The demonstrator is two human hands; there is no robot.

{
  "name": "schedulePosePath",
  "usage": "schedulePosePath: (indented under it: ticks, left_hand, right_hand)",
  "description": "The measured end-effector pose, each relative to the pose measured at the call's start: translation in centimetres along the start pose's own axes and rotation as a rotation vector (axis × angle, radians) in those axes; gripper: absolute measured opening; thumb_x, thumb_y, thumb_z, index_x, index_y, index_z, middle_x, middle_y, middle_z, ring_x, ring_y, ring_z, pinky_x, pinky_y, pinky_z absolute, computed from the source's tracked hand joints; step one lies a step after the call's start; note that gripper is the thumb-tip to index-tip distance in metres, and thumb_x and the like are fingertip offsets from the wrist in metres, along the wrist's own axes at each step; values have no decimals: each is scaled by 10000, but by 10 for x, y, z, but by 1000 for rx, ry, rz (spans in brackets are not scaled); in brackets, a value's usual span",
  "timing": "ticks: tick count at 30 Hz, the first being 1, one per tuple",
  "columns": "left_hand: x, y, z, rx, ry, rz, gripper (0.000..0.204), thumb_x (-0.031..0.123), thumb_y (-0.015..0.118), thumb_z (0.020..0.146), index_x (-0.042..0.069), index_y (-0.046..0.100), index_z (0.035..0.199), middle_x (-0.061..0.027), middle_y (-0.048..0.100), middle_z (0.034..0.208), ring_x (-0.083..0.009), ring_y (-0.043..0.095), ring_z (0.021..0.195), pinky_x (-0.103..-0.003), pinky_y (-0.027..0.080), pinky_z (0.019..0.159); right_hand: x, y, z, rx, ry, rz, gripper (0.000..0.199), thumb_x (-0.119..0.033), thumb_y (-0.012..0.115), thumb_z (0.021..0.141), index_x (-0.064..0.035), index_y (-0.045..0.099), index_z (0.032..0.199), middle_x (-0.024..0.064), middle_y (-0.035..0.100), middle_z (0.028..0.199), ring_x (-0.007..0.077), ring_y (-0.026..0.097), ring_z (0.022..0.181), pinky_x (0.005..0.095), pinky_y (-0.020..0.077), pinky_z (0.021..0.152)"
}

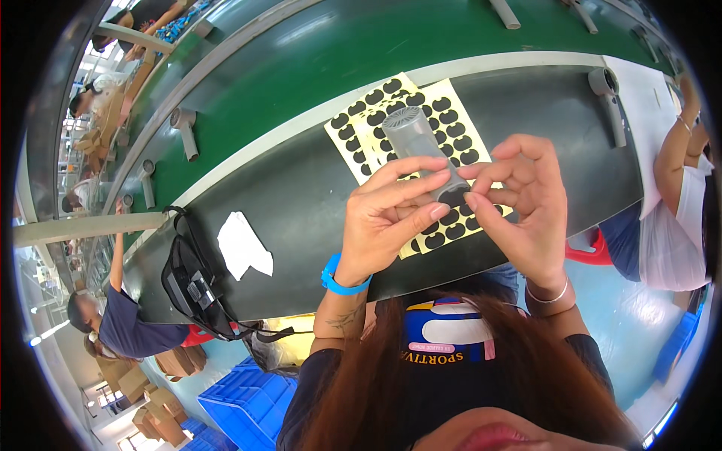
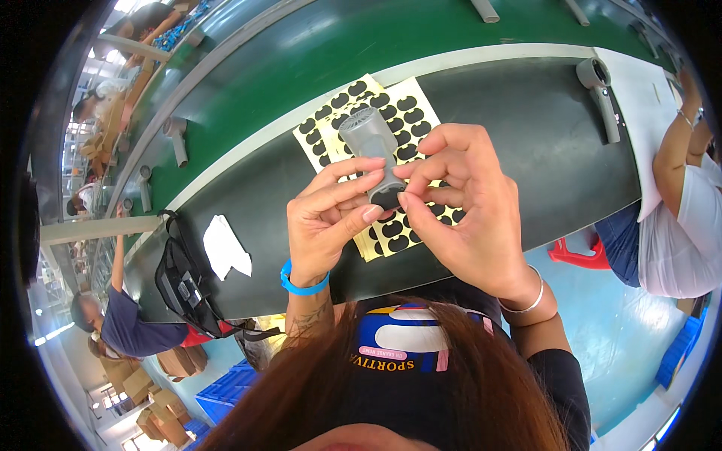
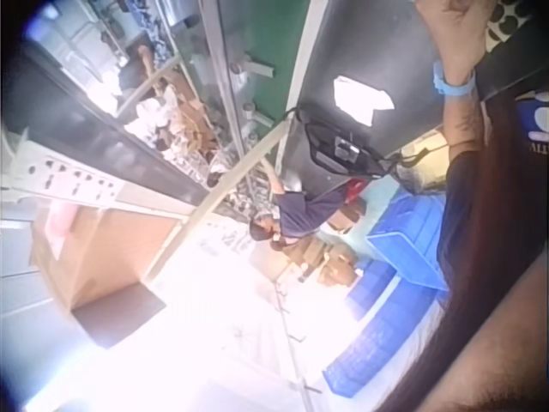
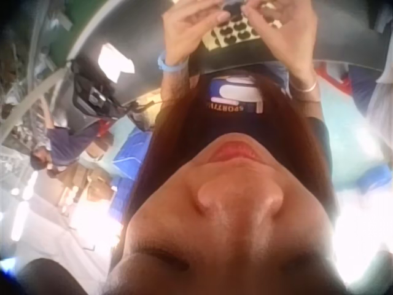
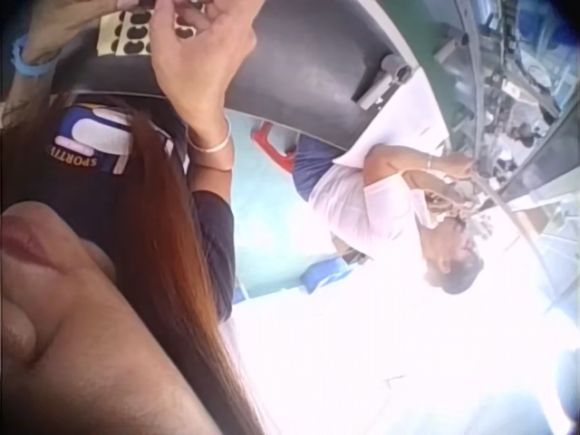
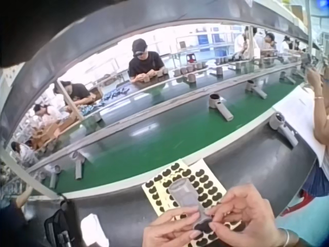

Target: The person takes plastic parts from the conveyor belt, peels adhesive stickers from a sheet, attaches the stickers to the base of each part by hand, and places the assembled parts back onto the conveyor belt.

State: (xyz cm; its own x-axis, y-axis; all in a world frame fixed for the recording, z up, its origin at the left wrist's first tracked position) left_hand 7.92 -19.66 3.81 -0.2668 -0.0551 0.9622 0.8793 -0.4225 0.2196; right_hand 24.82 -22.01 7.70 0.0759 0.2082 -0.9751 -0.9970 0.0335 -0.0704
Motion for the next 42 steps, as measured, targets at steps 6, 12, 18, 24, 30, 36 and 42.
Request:
schedulePosePath:
  ticks: [6,12,18,24,30,36,42]
  left_hand:
    - [-1,5,-2,51,30,-15,310,-114,623,812,-77,621,1119,-200,520,1249,-258,644,988,-342,591,835]
    - [0,5,-3,59,31,7,306,-120,619,810,-85,620,1114,-185,527,1239,-249,649,972,-337,595,818]
    - [0,6,-3,49,44,22,308,-124,616,809,-87,619,1114,-180,528,1236,-257,647,981,-341,599,814]
    - [0,8,-2,52,32,20,303,-134,608,809,-88,621,1108,-183,527,1239,-249,645,979,-349,601,820]
    - [0,-1,-5,44,108,62,313,-114,579,846,-47,615,1150,-155,523,1265,-211,632,1008,-292,570,843]
    - [5,-5,1,-16,149,61,330,-63,474,911,-34,546,1231,-162,476,1316,-240,594,1080,-351,558,883]
    - [22,-51,45,123,227,275,284,-1,637,847,-11,591,1127,-168,584,1206,-198,645,915,-319,567,765]
  right_hand:
    - [-1,0,-1,-31,33,-54,423,122,595,796,-24,388,1135,90,612,871,186,637,983,249,533,777]
    - [-4,3,-4,-11,25,-89,393,105,595,815,-19,409,1138,75,611,863,163,633,967,237,530,754]
    - [-7,5,-6,31,-14,-155,389,91,606,819,-15,414,1140,71,619,843,147,642,926,242,537,737]
    - [-9,5,-7,61,-51,-235,393,89,617,809,-8,424,1138,75,621,815,145,651,873,256,547,731]
    - [-16,4,0,103,-277,-669,330,28,681,797,-8,506,1074,61,627,818,127,642,793,243,515,685]
    - [16,14,8,-154,58,29,170,-27,624,875,-8,543,1023,51,634,870,81,616,809,219,486,725]
    - [43,9,9,-243,-51,-346,412,-200,665,861,-74,536,1231,115,606,1173,286,595,1059,371,461,910]
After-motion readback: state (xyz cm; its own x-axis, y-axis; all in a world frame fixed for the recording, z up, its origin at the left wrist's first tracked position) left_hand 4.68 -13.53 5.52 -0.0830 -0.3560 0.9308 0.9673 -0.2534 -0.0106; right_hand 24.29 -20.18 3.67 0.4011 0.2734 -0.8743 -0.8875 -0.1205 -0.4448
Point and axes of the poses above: each hand's wrist, its own z-axis towards the middle knuckle, its own y-axis out of the palm, x = y × z, the point moved 3 cm from there along z, towards the middle knuckle
